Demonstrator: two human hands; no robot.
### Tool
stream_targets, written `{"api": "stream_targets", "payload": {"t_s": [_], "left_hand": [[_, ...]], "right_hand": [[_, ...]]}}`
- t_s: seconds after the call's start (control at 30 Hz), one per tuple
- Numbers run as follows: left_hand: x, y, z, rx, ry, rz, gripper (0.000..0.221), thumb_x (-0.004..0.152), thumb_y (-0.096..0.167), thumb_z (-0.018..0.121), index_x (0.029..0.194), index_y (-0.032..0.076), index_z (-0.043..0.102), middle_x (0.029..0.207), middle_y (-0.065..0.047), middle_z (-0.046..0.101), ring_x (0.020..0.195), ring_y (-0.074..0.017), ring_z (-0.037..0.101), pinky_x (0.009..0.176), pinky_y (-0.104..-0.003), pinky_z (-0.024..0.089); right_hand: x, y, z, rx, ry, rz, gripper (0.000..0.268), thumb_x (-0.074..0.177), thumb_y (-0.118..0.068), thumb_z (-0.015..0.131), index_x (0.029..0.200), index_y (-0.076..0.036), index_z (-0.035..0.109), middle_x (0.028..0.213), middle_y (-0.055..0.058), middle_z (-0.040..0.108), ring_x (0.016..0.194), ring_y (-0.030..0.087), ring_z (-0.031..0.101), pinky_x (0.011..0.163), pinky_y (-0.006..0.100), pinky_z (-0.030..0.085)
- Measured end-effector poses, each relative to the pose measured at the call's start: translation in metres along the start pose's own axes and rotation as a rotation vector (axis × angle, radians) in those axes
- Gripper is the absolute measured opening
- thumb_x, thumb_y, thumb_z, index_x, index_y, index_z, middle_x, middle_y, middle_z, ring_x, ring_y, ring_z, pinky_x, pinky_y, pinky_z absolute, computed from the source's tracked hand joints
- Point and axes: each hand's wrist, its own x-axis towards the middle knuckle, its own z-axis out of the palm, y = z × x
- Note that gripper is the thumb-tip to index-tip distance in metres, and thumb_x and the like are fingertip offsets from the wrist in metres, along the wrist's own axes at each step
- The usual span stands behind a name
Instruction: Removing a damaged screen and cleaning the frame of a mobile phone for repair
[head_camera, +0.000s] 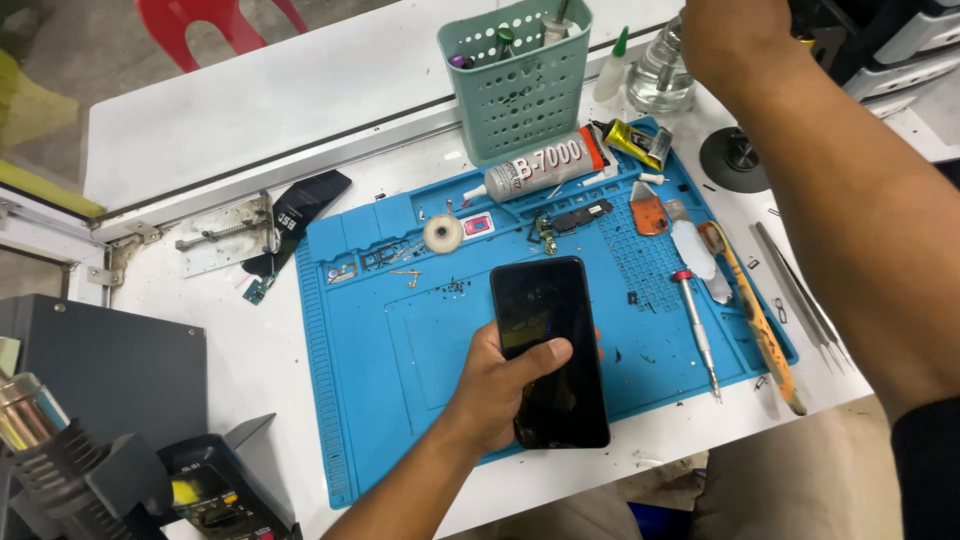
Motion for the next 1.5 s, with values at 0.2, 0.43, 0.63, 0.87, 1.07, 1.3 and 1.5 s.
{"api": "stream_targets", "payload": {"t_s": [0.2, 0.43, 0.63, 0.87, 1.07, 1.3, 1.5], "left_hand": [[0.002, 0.002, -0.001, -0.037, -0.002, -0.02, 0.049, 0.082, 0.015, 0.075, 0.123, -0.007, 0.062, 0.108, -0.022, 0.073, 0.095, -0.0349, 0.073, 0.081, -0.05, 0.063], [0.002, -0.001, -0.003, -0.036, -0.032, 0.027, 0.044, 0.083, 0.017, 0.076, 0.12, -0.006, 0.065, 0.107, -0.021, 0.073, 0.094, -0.0323, 0.073, 0.081, -0.046, 0.063], [0.003, 0.002, -0.002, -0.088, 0.014, 0.002, 0.051, 0.081, 0.016, 0.076, 0.125, -0.006, 0.062, 0.108, -0.022, 0.073, 0.094, -0.0342, 0.073, 0.078, -0.049, 0.063], [0.006, 0.001, -0.013, -0.099, 0.055, 0.069, 0.042, 0.087, 0.016, 0.07, 0.123, -0.006, 0.067, 0.108, -0.023, 0.075, 0.098, -0.0351, 0.074, 0.086, -0.051, 0.063], [0.009, -0.005, -0.019, -0.112, 0.03, 0.166, 0.032, 0.091, 0.015, 0.068, 0.119, -0.003, 0.068, 0.11, -0.019, 0.075, 0.098, -0.0322, 0.073, 0.087, -0.046, 0.062], [0.013, -0.016, -0.023, -0.162, 0.007, 0.17, 0.033, 0.09, 0.012, 0.071, 0.119, -0.004, 0.067, 0.11, -0.02, 0.074, 0.096, -0.0315, 0.073, 0.084, -0.046, 0.063], [0.011, -0.013, -0.025, -0.177, -0.004, 0.191, 0.032, 0.089, 0.013, 0.072, 0.116, -0.003, 0.067, 0.107, -0.019, 0.074, 0.094, -0.0312, 0.073, 0.084, -0.047, 0.062]], "right_hand": [[0.009, -0.001, 0.001, -0.129, -0.248, 0.033, 0.012, 0.1, 0.007, 0.063, 0.11, 0.004, 0.068, 0.092, 0.023, 0.067, 0.075, 0.04, 0.064, 0.047, 0.048, 0.048], [0.02, 0.018, 0.028, -0.355, -0.35, 0.004, 0.011, 0.092, 0.003, 0.065, 0.084, 0.0, 0.071, 0.069, 0.013, 0.065, 0.049, 0.026, 0.06, 0.034, 0.035, 0.037], [0.002, 0.043, -0.007, -0.181, -0.328, -0.099, 0.016, 0.097, 0.008, 0.06, 0.102, 0.002, 0.074, 0.082, 0.015, 0.07, 0.063, 0.028, 0.062, 0.046, 0.037, 0.042], [-0.12, -0.092, -0.094, 0.378, -0.096, -0.505, 0.022, 0.117, 0.013, 0.062, 0.134, 0.01, 0.076, 0.101, 0.02, 0.074, 0.085, 0.029, 0.07, 0.071, 0.04, 0.058], [-0.234, -0.145, -0.114, 0.812, -0.342, -0.77, 0.034, 0.094, 0.011, 0.053, 0.126, 0.003, 0.06, 0.119, 0.018, 0.057, 0.096, 0.025, 0.07, 0.072, 0.031, 0.056], [-0.239, -0.139, -0.092, 0.638, -0.242, -0.752, 0.031, 0.097, 0.006, 0.059, 0.127, -0.003, 0.063, 0.105, 0.014, 0.053, 0.082, 0.023, 0.063, 0.065, 0.033, 0.053], [-0.24, -0.139, -0.095, 0.736, -0.32, -0.68, 0.035, 0.097, 0.01, 0.052, 0.127, -0.005, 0.064, 0.113, 0.013, 0.057, 0.091, 0.023, 0.065, 0.074, 0.031, 0.054]]}}
